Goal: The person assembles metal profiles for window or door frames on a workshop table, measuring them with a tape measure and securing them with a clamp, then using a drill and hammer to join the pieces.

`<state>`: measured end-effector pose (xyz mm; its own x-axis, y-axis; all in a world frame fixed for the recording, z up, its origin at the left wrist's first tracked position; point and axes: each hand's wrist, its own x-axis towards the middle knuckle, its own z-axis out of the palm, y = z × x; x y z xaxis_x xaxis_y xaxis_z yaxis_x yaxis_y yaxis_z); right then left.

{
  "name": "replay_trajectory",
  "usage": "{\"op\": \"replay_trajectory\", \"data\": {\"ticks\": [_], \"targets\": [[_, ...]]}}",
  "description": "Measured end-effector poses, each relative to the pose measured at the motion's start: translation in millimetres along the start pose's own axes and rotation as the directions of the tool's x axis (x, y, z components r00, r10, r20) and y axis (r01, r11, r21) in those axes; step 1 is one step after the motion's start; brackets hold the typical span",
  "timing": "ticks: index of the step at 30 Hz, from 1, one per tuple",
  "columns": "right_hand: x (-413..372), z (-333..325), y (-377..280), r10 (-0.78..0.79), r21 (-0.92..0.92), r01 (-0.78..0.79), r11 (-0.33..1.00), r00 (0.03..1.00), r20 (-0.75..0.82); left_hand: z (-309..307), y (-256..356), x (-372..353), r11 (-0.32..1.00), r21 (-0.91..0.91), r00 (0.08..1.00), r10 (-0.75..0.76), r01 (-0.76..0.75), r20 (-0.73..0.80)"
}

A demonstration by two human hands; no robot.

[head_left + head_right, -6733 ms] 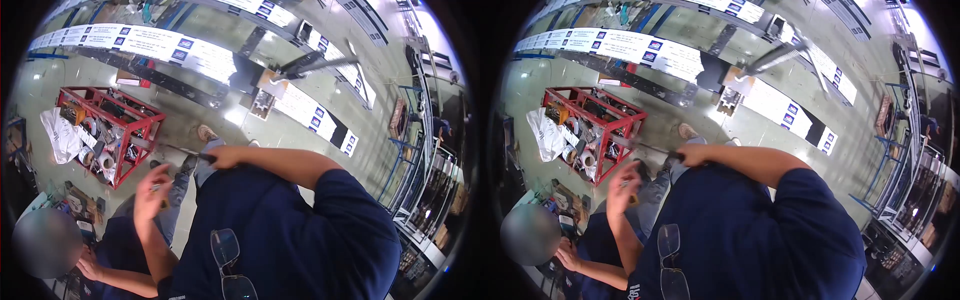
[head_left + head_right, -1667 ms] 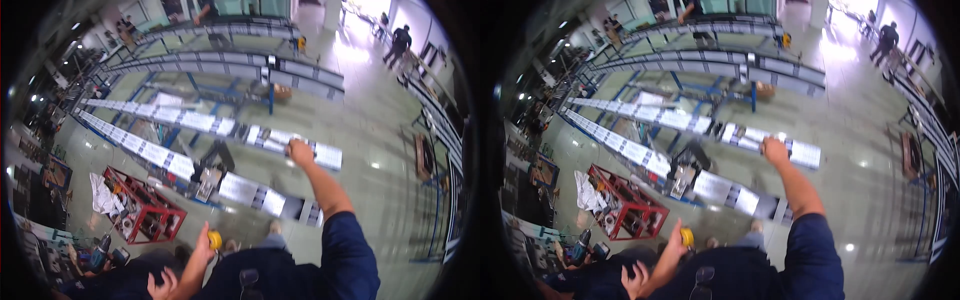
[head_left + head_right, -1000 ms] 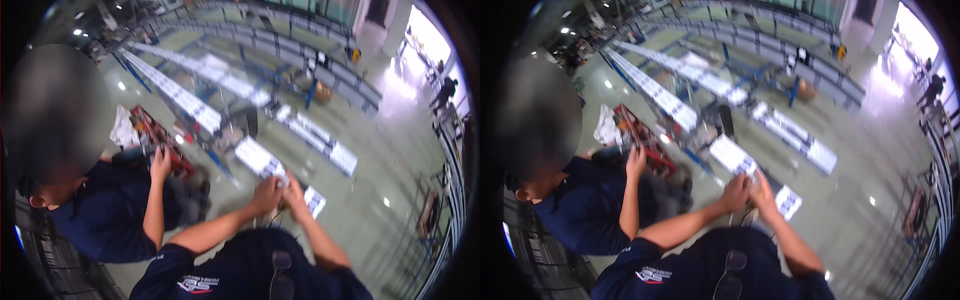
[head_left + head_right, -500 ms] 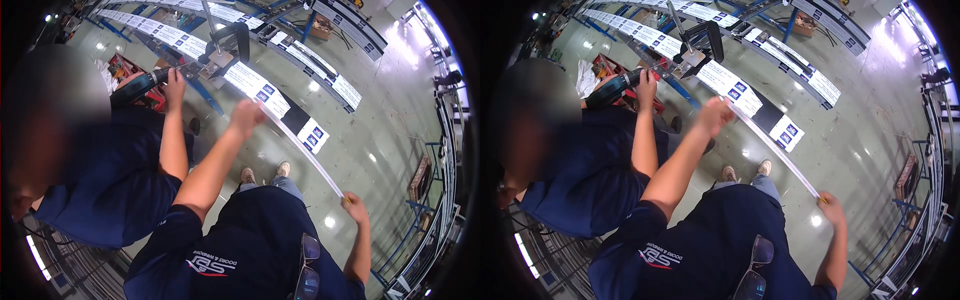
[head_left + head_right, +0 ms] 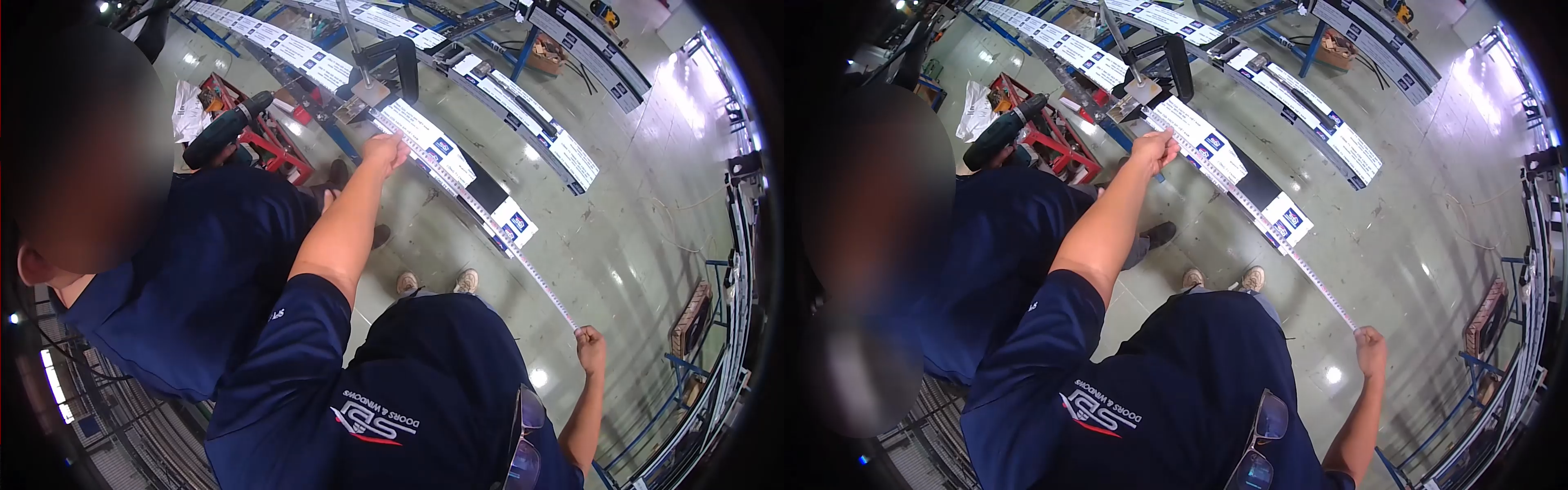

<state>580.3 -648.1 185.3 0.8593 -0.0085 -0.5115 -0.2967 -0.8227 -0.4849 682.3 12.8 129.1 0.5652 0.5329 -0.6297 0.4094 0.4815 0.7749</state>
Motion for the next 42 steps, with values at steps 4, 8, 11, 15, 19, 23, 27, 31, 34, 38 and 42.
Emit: {"op": "replay_trajectory", "data": {"ticks": [4,8,11,15,19,23,27,31,34,38,42], "targets": [[9.6,2.3,-0.5,-0.051,-0.020,0.050,0.999,0.998,-0.033,-1.7,-1.3,7.2,0.994,0.112,0.999,-0.014,0.010,0.029],[9.6,3.5,-3.8,-0.069,-0.041,0.067,0.997,0.996,-0.053,-3.2,3.0,8.3,0.980,0.200,0.999,-0.026,0.019,0.032],[10.9,9.3,1.2,-0.090,0.005,0.090,0.996,0.994,-0.068,-1.6,5.5,9.9,0.969,0.248,1.000,-0.016,0.009,0.027],[20.5,24.1,20.1,-0.310,-0.132,0.291,0.948,0.937,-0.163,-7.1,2.4,18.4,0.945,0.325,0.999,0.033,-0.046,0.043],[8.7,17.7,-1.5,-0.143,-0.204,0.122,0.971,0.985,-0.095,-22.3,-11.3,65.0,0.976,0.211,0.993,0.028,-0.051,0.112],[1.5,16.7,-4.9,-0.055,-0.091,0.043,0.995,0.990,-0.132,-14.9,2.2,42.8,0.964,0.266,0.998,-0.013,-0.006,0.068],[2.4,22.8,2.3,-0.031,-0.063,0.024,0.998,0.993,-0.118,-10.9,3.8,39.0,0.963,0.270,1.000,-0.008,0.000,0.028],[2.0,26.1,-0.4,0.015,-0.077,-0.024,0.997,0.993,-0.115,-7.8,5.7,30.5,0.957,0.290,1.000,0.002,-0.001,-0.003],[2.5,26.2,-2.7,0.021,-0.110,-0.035,0.993,0.992,-0.125,-6.0,5.5,26.6,0.953,0.304,1.000,0.014,-0.007,-0.020],[2.4,25.6,-6.0,0.033,-0.127,-0.048,0.991,0.992,-0.118,-4.4,4.6,28.1,0.954,0.300,0.999,0.023,-0.011,-0.036],[3.4,27.9,-4.8,0.022,-0.127,-0.039,0.991,0.991,-0.132,-3.4,3.9,25.9,0.954,0.300,0.998,0.036,-0.020,-0.047]]}}
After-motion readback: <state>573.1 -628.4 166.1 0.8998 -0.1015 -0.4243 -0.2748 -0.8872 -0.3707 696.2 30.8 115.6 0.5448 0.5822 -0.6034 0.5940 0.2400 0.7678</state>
